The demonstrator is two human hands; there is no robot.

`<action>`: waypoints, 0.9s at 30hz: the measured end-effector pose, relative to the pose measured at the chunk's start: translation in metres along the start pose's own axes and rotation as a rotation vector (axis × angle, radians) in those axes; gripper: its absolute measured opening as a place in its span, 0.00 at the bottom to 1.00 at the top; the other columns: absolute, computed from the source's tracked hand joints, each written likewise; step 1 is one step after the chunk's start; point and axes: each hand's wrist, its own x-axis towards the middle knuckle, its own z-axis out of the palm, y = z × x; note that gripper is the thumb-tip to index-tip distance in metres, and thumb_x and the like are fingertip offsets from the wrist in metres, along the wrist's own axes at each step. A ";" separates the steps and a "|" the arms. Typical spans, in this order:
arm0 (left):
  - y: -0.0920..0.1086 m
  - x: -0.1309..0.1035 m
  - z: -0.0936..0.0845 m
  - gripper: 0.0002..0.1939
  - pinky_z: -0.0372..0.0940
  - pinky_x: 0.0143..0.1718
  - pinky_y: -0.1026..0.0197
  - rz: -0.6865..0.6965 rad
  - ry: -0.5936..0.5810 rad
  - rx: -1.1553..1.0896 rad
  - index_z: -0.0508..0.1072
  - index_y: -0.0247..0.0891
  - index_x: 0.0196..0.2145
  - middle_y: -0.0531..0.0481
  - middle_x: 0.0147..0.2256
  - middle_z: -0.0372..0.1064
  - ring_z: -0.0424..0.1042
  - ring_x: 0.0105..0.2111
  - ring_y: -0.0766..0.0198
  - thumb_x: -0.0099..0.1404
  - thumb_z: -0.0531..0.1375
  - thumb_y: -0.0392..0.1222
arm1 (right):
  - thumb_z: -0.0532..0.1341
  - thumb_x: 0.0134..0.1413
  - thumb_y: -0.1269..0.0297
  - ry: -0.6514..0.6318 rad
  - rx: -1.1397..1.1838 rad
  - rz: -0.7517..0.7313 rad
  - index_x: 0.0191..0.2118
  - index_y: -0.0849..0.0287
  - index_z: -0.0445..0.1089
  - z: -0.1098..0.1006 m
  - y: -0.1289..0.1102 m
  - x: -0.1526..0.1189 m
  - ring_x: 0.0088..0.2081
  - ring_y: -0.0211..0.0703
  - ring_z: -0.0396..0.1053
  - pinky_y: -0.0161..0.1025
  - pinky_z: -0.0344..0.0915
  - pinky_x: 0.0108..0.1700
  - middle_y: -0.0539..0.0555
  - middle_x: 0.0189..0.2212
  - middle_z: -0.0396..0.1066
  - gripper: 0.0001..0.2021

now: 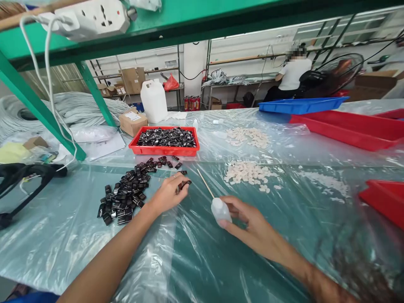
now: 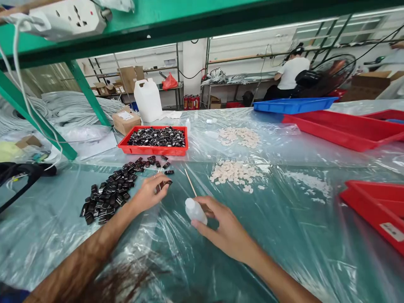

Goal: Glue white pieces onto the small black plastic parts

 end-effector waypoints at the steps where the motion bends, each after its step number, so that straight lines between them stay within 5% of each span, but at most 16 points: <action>1: 0.008 -0.001 0.002 0.06 0.71 0.33 0.64 0.021 0.005 -0.033 0.70 0.39 0.46 0.50 0.38 0.72 0.71 0.29 0.69 0.75 0.54 0.37 | 0.63 0.62 0.59 0.054 -0.066 -0.037 0.58 0.46 0.66 -0.004 -0.001 -0.001 0.48 0.51 0.76 0.47 0.76 0.51 0.55 0.50 0.74 0.19; 5: 0.030 -0.004 0.006 0.06 0.69 0.29 0.66 0.102 0.023 -0.104 0.69 0.39 0.47 0.49 0.40 0.72 0.71 0.28 0.70 0.74 0.55 0.37 | 0.62 0.63 0.65 0.234 -0.414 -0.269 0.65 0.43 0.61 -0.015 -0.002 -0.001 0.50 0.53 0.76 0.45 0.77 0.44 0.59 0.53 0.73 0.26; 10: 0.044 -0.003 -0.001 0.09 0.70 0.34 0.61 0.183 0.011 -0.075 0.69 0.39 0.48 0.46 0.42 0.74 0.75 0.38 0.62 0.72 0.53 0.35 | 0.64 0.62 0.66 0.251 -0.515 -0.413 0.64 0.46 0.57 -0.014 0.000 -0.001 0.49 0.53 0.78 0.47 0.78 0.44 0.59 0.50 0.76 0.27; 21: 0.049 -0.003 -0.006 0.09 0.71 0.37 0.62 0.210 -0.052 0.035 0.68 0.40 0.51 0.47 0.45 0.75 0.77 0.44 0.61 0.75 0.53 0.37 | 0.63 0.63 0.66 0.266 -0.613 -0.431 0.60 0.51 0.63 -0.013 -0.008 -0.002 0.46 0.52 0.79 0.44 0.78 0.42 0.62 0.50 0.75 0.21; 27: 0.051 -0.002 -0.006 0.08 0.69 0.34 0.65 0.214 -0.038 0.056 0.69 0.41 0.51 0.48 0.45 0.75 0.78 0.42 0.64 0.76 0.56 0.41 | 0.63 0.62 0.69 0.357 -0.663 -0.490 0.65 0.48 0.60 -0.013 -0.016 -0.006 0.46 0.52 0.78 0.43 0.77 0.40 0.61 0.50 0.73 0.27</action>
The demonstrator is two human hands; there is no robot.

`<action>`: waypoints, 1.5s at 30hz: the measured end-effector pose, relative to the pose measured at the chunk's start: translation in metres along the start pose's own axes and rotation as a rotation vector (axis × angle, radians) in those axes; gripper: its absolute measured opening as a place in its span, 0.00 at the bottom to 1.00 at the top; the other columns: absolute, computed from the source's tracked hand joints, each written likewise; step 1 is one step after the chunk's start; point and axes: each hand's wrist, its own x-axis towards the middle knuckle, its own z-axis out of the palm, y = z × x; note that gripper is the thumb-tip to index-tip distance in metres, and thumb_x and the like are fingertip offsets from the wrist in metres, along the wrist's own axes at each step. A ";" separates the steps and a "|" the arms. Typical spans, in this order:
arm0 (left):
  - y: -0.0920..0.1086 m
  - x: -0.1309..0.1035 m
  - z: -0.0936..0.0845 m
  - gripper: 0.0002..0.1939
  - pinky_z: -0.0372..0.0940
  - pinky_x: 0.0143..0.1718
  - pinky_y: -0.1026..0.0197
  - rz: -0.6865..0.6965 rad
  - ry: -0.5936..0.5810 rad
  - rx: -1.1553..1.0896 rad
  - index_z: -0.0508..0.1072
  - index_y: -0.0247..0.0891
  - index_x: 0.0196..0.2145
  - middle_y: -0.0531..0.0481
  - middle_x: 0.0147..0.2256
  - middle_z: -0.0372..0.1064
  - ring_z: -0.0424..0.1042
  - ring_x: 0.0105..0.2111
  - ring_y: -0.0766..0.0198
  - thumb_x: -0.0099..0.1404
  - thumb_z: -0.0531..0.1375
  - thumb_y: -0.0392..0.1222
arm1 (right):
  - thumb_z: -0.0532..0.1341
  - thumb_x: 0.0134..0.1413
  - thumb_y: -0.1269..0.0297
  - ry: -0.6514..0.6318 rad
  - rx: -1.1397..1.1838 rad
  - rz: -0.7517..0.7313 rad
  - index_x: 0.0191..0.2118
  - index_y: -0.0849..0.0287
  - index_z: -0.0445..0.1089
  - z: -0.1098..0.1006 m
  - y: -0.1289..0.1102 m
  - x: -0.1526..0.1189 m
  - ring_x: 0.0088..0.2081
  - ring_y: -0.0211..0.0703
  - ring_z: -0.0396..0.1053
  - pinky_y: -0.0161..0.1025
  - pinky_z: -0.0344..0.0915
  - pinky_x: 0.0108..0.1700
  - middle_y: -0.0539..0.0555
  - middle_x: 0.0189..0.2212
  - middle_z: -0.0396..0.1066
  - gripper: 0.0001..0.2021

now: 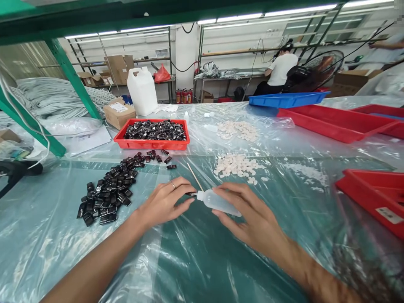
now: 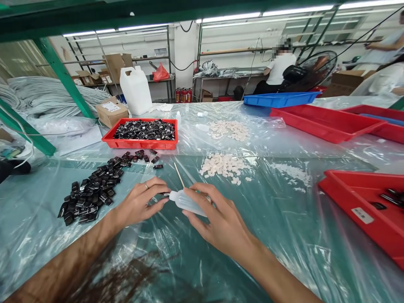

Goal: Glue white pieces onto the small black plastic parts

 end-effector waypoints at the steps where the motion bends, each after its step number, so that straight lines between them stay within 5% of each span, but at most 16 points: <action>1: 0.000 0.000 0.001 0.08 0.69 0.34 0.65 0.003 0.008 -0.002 0.69 0.40 0.50 0.48 0.45 0.75 0.77 0.42 0.64 0.76 0.56 0.41 | 0.63 0.62 0.69 0.010 -0.004 -0.010 0.65 0.48 0.60 0.000 0.000 -0.001 0.46 0.52 0.78 0.43 0.77 0.40 0.61 0.50 0.73 0.28; 22: 0.005 0.000 0.004 0.07 0.73 0.36 0.63 0.009 0.086 -0.078 0.71 0.41 0.50 0.48 0.44 0.75 0.78 0.41 0.63 0.76 0.55 0.38 | 0.65 0.59 0.71 0.134 -0.060 -0.088 0.53 0.58 0.67 -0.004 -0.008 -0.001 0.43 0.51 0.79 0.47 0.78 0.39 0.63 0.43 0.78 0.17; 45: 0.009 0.000 0.005 0.08 0.73 0.37 0.64 0.018 0.114 -0.054 0.72 0.41 0.49 0.48 0.43 0.76 0.78 0.40 0.63 0.77 0.54 0.38 | 0.66 0.57 0.73 0.112 -0.100 -0.175 0.54 0.61 0.69 -0.010 -0.008 0.000 0.42 0.52 0.80 0.49 0.78 0.38 0.64 0.43 0.80 0.19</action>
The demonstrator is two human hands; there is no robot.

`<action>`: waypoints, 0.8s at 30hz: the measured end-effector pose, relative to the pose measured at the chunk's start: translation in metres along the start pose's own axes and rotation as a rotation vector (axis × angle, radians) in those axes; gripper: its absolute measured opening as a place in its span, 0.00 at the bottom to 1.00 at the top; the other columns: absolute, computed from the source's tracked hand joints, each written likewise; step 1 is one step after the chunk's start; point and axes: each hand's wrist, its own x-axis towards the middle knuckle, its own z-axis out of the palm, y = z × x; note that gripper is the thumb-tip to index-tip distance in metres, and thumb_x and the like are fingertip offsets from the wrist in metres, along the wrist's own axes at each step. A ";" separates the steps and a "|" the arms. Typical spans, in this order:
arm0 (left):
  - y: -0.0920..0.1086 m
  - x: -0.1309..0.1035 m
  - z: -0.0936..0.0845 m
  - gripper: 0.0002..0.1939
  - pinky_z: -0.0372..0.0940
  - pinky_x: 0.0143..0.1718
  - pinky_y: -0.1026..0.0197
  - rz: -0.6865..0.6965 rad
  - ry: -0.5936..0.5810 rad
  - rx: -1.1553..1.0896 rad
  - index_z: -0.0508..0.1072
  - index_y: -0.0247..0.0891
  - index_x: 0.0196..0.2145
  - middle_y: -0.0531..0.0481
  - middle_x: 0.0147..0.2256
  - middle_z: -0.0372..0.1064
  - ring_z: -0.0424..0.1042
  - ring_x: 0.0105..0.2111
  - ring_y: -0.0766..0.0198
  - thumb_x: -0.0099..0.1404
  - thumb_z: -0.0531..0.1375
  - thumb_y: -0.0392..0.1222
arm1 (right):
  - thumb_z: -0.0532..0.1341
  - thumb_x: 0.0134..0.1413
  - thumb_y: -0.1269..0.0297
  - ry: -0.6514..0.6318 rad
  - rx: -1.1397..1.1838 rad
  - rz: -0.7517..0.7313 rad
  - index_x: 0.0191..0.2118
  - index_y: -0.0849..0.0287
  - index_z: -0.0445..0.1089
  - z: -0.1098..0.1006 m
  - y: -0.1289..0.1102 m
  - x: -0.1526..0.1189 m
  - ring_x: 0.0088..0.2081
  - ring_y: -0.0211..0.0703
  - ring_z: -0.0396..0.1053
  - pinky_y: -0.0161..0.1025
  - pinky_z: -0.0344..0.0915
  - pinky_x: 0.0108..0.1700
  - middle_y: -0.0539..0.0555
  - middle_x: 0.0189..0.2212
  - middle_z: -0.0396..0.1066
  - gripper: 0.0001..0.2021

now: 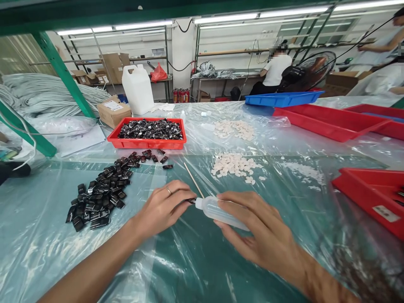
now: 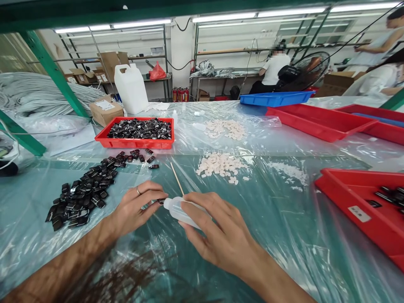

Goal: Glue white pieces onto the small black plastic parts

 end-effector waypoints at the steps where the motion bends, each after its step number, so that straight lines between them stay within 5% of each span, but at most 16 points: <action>1: 0.000 0.000 0.000 0.08 0.72 0.36 0.64 -0.001 -0.002 0.005 0.72 0.41 0.49 0.48 0.43 0.76 0.78 0.40 0.63 0.77 0.54 0.38 | 0.66 0.56 0.73 0.003 -0.015 -0.012 0.54 0.62 0.69 0.000 0.000 0.000 0.42 0.53 0.80 0.49 0.78 0.37 0.65 0.42 0.80 0.19; 12: 0.002 0.001 -0.001 0.07 0.71 0.34 0.65 0.021 0.015 0.030 0.71 0.41 0.49 0.49 0.43 0.76 0.78 0.40 0.64 0.77 0.54 0.39 | 0.65 0.56 0.73 0.017 -0.133 -0.070 0.52 0.56 0.70 -0.003 -0.002 -0.001 0.40 0.52 0.80 0.47 0.79 0.34 0.60 0.42 0.79 0.18; 24: 0.003 0.001 -0.002 0.07 0.72 0.35 0.64 -0.001 -0.005 -0.007 0.71 0.41 0.49 0.49 0.43 0.76 0.78 0.40 0.64 0.76 0.56 0.37 | 0.66 0.52 0.74 0.010 -0.128 -0.128 0.51 0.62 0.70 -0.006 -0.004 0.005 0.36 0.56 0.80 0.49 0.79 0.29 0.66 0.38 0.80 0.19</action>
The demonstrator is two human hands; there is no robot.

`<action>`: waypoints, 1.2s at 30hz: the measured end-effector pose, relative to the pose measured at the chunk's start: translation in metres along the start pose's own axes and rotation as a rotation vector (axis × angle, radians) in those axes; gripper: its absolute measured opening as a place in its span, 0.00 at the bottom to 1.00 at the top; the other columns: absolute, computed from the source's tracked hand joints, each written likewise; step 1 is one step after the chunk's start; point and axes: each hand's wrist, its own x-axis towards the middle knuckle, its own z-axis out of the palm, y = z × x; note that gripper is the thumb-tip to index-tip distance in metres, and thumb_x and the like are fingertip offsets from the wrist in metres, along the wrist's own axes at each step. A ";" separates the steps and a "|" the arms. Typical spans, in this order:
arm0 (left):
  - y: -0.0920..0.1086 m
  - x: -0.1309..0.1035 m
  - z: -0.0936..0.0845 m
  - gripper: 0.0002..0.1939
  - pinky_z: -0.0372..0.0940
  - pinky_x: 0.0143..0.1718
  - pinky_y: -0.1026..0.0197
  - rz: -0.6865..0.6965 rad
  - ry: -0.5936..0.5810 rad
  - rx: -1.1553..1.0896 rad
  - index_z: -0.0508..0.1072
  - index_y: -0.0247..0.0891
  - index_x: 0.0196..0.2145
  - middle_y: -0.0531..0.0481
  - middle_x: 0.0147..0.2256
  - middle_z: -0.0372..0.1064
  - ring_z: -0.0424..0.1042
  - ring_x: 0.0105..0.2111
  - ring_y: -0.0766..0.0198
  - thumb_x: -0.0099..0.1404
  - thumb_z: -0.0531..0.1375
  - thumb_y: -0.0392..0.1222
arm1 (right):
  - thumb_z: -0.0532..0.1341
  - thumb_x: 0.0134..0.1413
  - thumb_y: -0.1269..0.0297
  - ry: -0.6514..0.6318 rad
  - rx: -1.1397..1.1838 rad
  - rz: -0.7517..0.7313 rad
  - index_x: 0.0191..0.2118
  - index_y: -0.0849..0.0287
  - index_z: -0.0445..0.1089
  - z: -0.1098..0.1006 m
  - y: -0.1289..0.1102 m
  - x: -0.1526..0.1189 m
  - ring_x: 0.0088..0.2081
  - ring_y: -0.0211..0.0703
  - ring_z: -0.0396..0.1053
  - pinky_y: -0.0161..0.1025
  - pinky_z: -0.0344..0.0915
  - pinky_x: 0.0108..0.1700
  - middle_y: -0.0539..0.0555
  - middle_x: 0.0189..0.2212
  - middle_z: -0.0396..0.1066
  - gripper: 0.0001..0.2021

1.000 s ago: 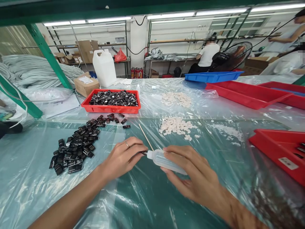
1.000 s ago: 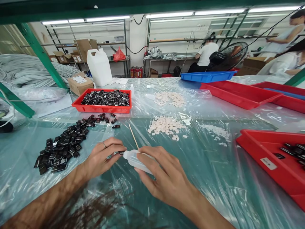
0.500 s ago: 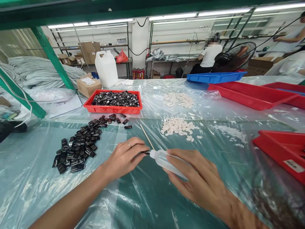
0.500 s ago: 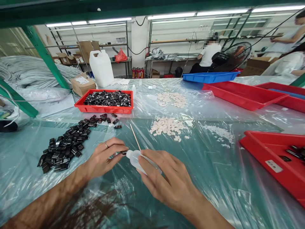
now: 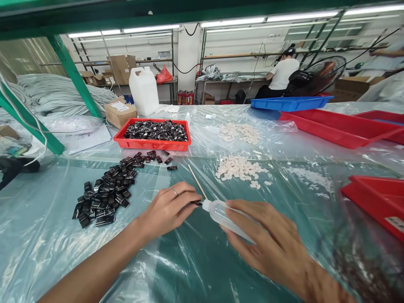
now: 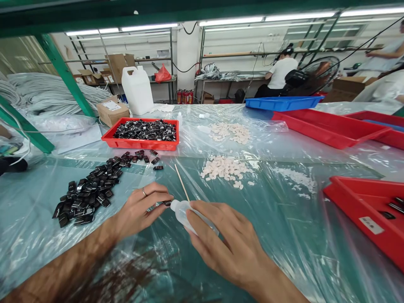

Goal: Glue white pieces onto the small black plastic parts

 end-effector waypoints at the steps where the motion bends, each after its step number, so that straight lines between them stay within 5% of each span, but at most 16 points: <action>1: 0.000 0.000 0.000 0.07 0.73 0.35 0.64 -0.001 -0.003 -0.004 0.71 0.41 0.49 0.48 0.43 0.75 0.78 0.40 0.63 0.75 0.56 0.37 | 0.66 0.52 0.74 -0.011 0.003 0.012 0.51 0.61 0.70 0.000 0.000 0.000 0.36 0.56 0.80 0.49 0.79 0.29 0.66 0.39 0.80 0.19; 5: 0.002 0.002 -0.001 0.07 0.72 0.36 0.64 -0.008 -0.008 -0.019 0.70 0.40 0.49 0.47 0.43 0.75 0.78 0.41 0.63 0.74 0.57 0.35 | 0.66 0.52 0.73 -0.012 0.056 0.098 0.54 0.57 0.67 0.000 -0.003 0.001 0.36 0.54 0.80 0.48 0.80 0.31 0.62 0.39 0.80 0.22; 10: 0.002 0.002 -0.002 0.07 0.68 0.30 0.67 -0.057 0.004 -0.132 0.68 0.40 0.48 0.47 0.45 0.76 0.75 0.32 0.68 0.73 0.59 0.35 | 0.65 0.55 0.67 0.074 0.367 0.542 0.50 0.47 0.68 -0.002 -0.003 0.005 0.43 0.50 0.79 0.41 0.81 0.35 0.56 0.43 0.77 0.17; 16: 0.005 -0.002 -0.001 0.09 0.64 0.26 0.66 -0.182 -0.044 -0.260 0.66 0.42 0.45 0.54 0.35 0.72 0.68 0.27 0.68 0.73 0.61 0.47 | 0.67 0.56 0.62 0.080 0.700 0.853 0.45 0.47 0.74 0.002 0.000 0.007 0.33 0.38 0.78 0.28 0.76 0.30 0.49 0.38 0.79 0.10; 24: 0.011 -0.002 -0.008 0.09 0.55 0.24 0.63 -0.397 -0.184 -0.353 0.57 0.44 0.38 0.60 0.27 0.59 0.56 0.22 0.68 0.75 0.53 0.47 | 0.69 0.54 0.62 0.082 0.827 0.901 0.43 0.48 0.76 0.003 -0.006 0.011 0.33 0.36 0.78 0.26 0.75 0.32 0.49 0.37 0.79 0.10; 36: 0.005 -0.002 -0.006 0.02 0.64 0.28 0.60 -0.128 -0.184 -0.095 0.59 0.43 0.46 0.51 0.38 0.75 0.72 0.26 0.63 0.76 0.50 0.40 | 0.68 0.54 0.64 0.075 0.770 0.791 0.45 0.45 0.74 0.002 -0.006 0.010 0.37 0.41 0.80 0.30 0.78 0.33 0.51 0.39 0.78 0.12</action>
